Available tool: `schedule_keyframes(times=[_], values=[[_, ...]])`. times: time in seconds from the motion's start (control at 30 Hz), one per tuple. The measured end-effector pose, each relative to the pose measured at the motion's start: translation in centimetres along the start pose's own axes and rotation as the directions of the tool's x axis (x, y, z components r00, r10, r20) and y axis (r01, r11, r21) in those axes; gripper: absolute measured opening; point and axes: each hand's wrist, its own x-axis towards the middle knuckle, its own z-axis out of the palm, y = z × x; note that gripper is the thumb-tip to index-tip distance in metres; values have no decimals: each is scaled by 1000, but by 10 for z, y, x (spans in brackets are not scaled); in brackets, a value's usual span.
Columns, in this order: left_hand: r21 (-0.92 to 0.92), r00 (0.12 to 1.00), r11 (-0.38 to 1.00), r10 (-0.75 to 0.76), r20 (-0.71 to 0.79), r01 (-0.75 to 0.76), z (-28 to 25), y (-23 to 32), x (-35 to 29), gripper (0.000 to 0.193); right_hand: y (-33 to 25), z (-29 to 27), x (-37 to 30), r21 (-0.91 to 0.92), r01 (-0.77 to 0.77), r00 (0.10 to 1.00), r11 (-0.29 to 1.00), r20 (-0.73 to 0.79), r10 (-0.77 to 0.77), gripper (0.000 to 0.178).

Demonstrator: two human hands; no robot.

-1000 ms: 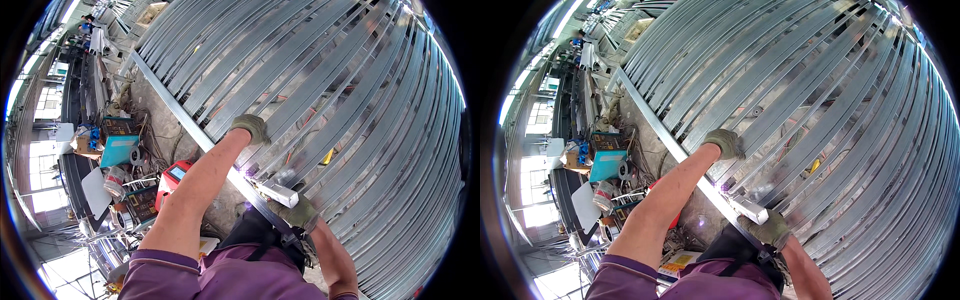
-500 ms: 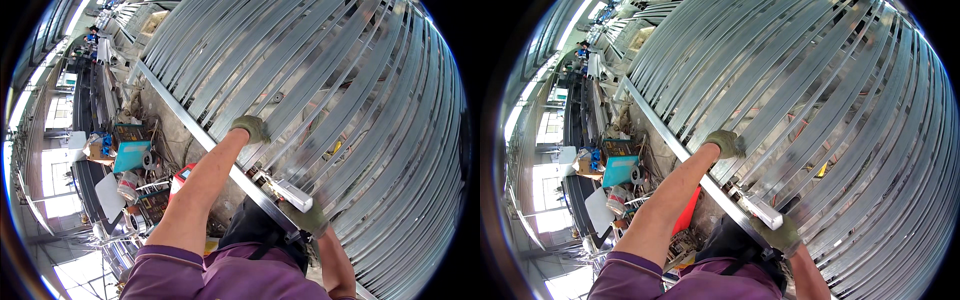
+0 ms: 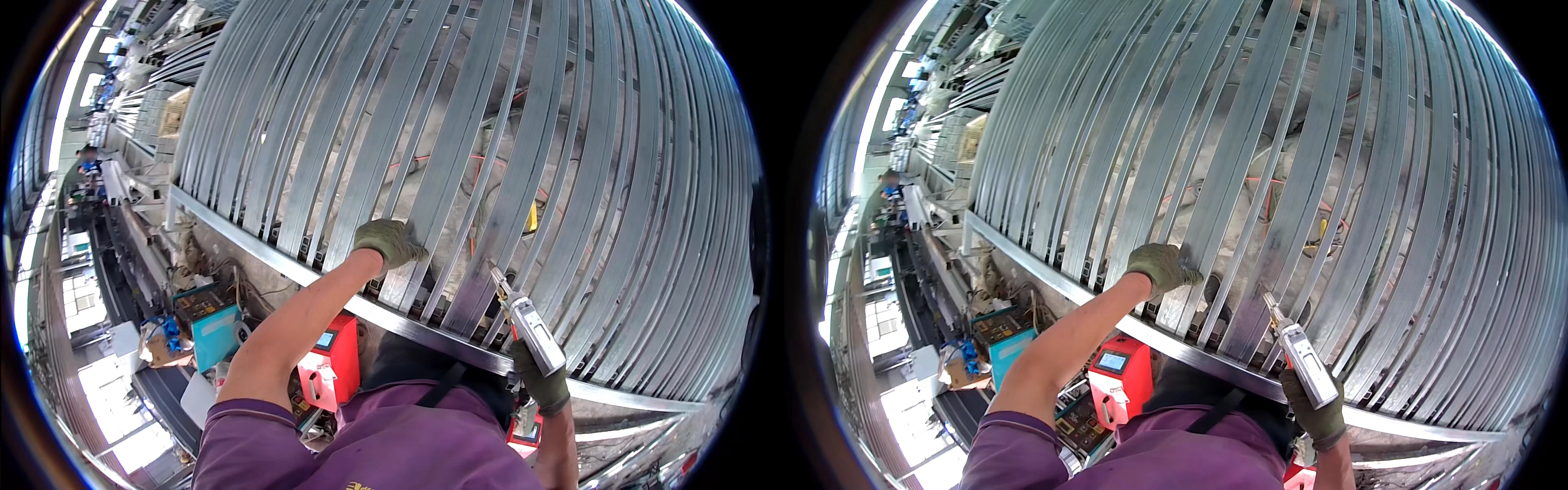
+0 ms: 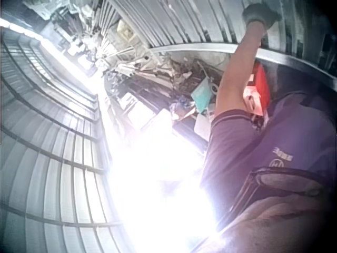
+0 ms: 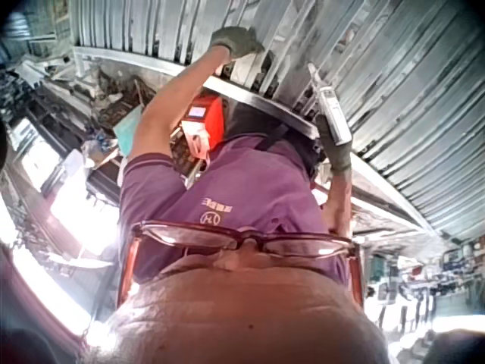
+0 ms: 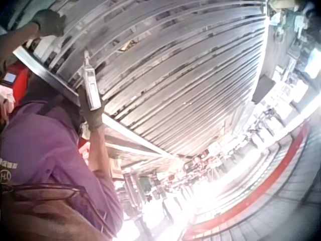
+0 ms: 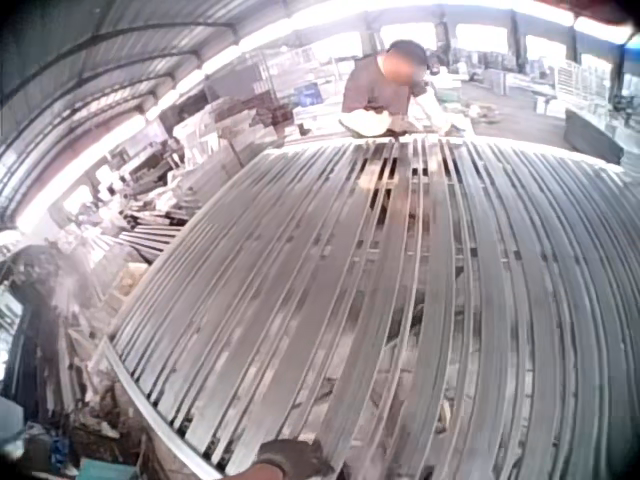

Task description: The person welds a metal frame using a handheld welding tool, creating bright sparks as they move along the joints. The person wears gloves and a purple shirt while working in a workshop environment.

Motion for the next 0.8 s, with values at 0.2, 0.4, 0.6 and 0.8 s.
schedule_keyframes(times=[0.2, 0.4, 0.6, 0.8], values=[[-118, 989, 982, 145, -35, -148, 12, -35, 1, 80, -29, 56, -20, 38, 64, 996, 997, -59, -61, 28], [-125, 968, 978, 137, -208, -166, -6, -101, -5, 67, -41, 88, -19, -57, 103, 990, 993, 107, -97, 36], [-15, 976, 981, 191, -100, -194, 1, -101, 9, 62, -83, 105, 9, -272, 353, 920, 895, 276, -279, 42], [1, 975, 976, 219, -22, -219, 0, -81, 17, 55, -101, 103, 35, -272, 383, 896, 883, 343, -283, 39]])
